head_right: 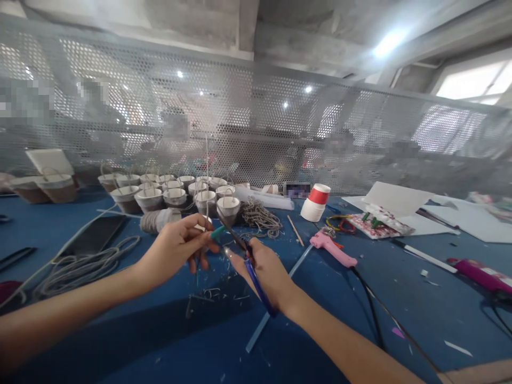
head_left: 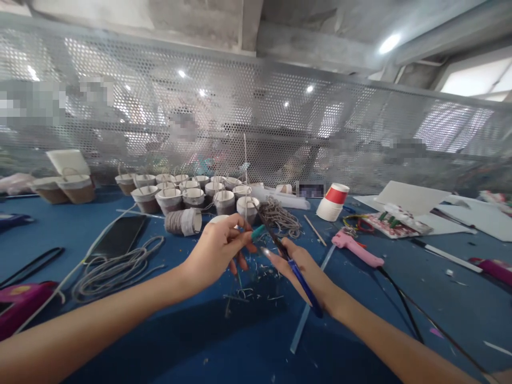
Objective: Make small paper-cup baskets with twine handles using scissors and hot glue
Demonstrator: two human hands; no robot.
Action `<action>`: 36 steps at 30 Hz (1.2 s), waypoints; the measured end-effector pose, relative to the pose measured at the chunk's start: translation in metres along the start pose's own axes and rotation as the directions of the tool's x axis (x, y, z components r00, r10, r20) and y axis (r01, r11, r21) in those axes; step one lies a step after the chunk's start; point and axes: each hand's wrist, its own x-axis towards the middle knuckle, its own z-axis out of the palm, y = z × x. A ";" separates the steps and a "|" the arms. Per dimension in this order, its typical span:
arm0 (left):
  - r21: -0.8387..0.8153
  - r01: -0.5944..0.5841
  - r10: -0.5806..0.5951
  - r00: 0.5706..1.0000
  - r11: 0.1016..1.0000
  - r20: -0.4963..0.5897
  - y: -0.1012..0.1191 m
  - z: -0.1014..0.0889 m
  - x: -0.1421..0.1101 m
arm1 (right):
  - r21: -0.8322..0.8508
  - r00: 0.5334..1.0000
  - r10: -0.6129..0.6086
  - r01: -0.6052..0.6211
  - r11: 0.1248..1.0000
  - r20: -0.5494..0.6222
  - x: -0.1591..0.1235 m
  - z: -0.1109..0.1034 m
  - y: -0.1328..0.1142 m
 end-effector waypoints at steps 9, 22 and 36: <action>-0.014 0.084 -0.079 0.975 0.996 0.208 0.001 0.007 -0.008 | 0.267 0.986 -0.100 0.063 0.962 0.130 -0.003 0.007 0.006; -0.101 0.183 -0.146 0.945 0.978 0.294 0.001 0.014 -0.013 | 0.398 0.986 -0.124 0.069 0.915 0.114 -0.004 0.018 0.013; -0.259 0.260 -0.179 0.938 0.930 0.297 0.003 0.024 -0.019 | 0.433 0.995 -0.078 0.041 0.900 0.068 -0.010 0.021 0.005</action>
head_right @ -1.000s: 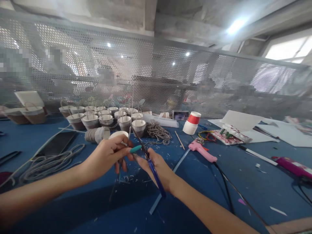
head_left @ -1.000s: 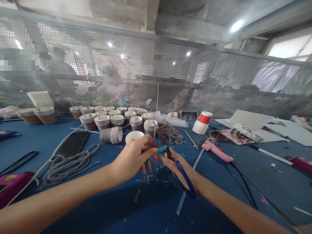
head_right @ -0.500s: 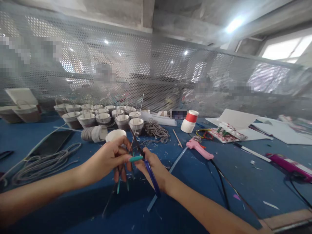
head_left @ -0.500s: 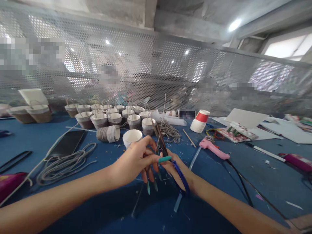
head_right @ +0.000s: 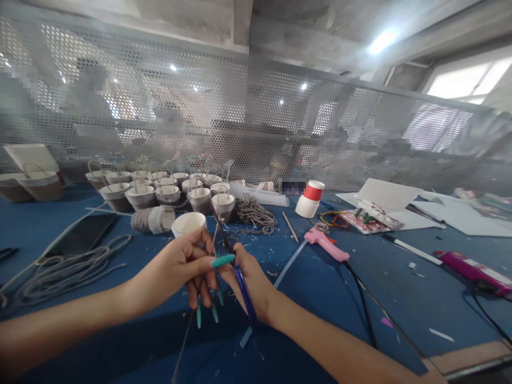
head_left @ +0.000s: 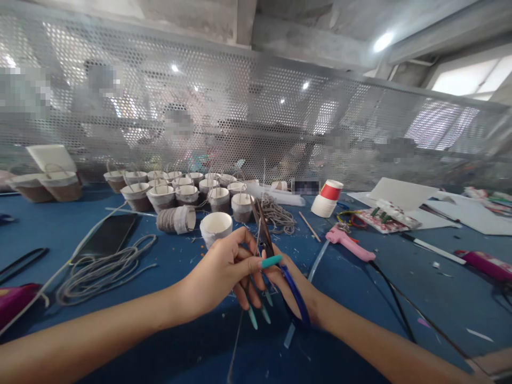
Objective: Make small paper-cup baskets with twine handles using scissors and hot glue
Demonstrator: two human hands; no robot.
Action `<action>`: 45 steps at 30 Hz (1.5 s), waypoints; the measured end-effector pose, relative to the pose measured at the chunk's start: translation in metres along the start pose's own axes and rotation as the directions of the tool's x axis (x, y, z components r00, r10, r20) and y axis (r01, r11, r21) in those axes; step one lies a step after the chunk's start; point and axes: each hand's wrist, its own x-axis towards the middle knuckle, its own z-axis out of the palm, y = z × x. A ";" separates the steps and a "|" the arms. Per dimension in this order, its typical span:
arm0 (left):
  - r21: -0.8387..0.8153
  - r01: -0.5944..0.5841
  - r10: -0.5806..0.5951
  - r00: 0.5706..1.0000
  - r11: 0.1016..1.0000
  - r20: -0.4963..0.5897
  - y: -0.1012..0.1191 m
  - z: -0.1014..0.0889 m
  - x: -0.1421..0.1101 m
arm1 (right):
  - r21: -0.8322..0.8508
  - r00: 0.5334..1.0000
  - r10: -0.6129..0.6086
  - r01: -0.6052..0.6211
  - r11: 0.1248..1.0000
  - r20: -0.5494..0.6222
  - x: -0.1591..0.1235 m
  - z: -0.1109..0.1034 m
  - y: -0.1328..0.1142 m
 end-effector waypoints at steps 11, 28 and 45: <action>0.077 -0.004 0.007 1.000 0.997 -0.028 0.001 0.000 0.000 | 0.022 1.000 -0.019 0.019 1.000 0.016 0.002 -0.003 0.005; 0.209 -0.017 0.021 1.000 0.978 -0.020 0.000 -0.007 0.000 | -0.042 0.998 0.058 -0.056 0.998 0.038 0.001 -0.012 -0.006; 0.417 -0.001 -0.015 0.999 0.909 0.037 0.013 -0.025 0.009 | -0.359 0.994 0.111 -0.112 0.927 -0.023 0.005 -0.025 -0.006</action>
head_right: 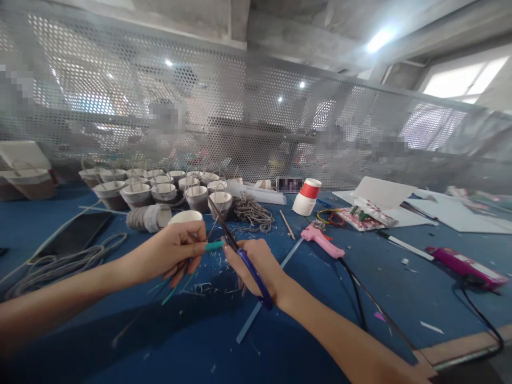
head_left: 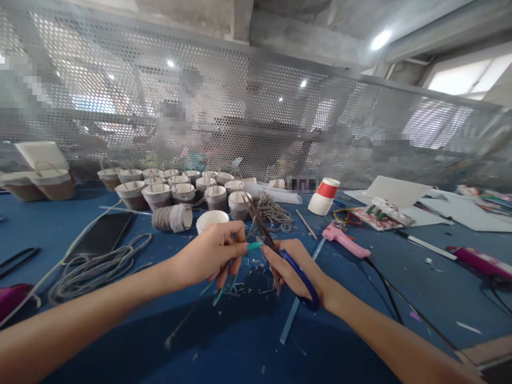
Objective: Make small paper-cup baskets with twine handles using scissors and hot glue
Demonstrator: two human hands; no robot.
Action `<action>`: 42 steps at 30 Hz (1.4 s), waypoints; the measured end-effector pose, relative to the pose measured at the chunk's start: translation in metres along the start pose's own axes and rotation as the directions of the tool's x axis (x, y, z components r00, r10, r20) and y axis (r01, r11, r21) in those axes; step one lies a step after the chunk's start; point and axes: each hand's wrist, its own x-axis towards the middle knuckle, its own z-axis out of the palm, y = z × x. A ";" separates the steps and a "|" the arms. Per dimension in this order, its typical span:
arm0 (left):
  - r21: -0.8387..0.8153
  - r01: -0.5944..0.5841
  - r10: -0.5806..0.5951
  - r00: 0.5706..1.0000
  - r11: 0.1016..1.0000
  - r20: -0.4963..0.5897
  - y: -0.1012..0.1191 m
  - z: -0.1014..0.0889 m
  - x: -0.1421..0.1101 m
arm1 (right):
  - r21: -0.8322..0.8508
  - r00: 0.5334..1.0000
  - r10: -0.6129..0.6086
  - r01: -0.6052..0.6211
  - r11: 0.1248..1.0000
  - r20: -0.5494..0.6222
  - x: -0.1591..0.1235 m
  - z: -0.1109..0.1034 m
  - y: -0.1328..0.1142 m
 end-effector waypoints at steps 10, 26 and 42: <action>0.025 -0.009 0.009 1.000 1.000 0.012 0.000 -0.006 0.003 | -0.114 0.996 -0.066 0.059 0.992 -0.054 0.002 -0.004 -0.001; 0.031 -0.018 0.017 1.000 0.999 0.025 -0.001 -0.006 0.002 | -0.247 0.986 -0.139 0.113 0.962 -0.089 0.004 -0.003 -0.001; -0.131 -0.022 0.024 1.000 0.991 0.019 -0.009 -0.012 0.013 | 0.178 0.943 0.139 -0.088 0.980 -0.301 0.017 -0.013 0.011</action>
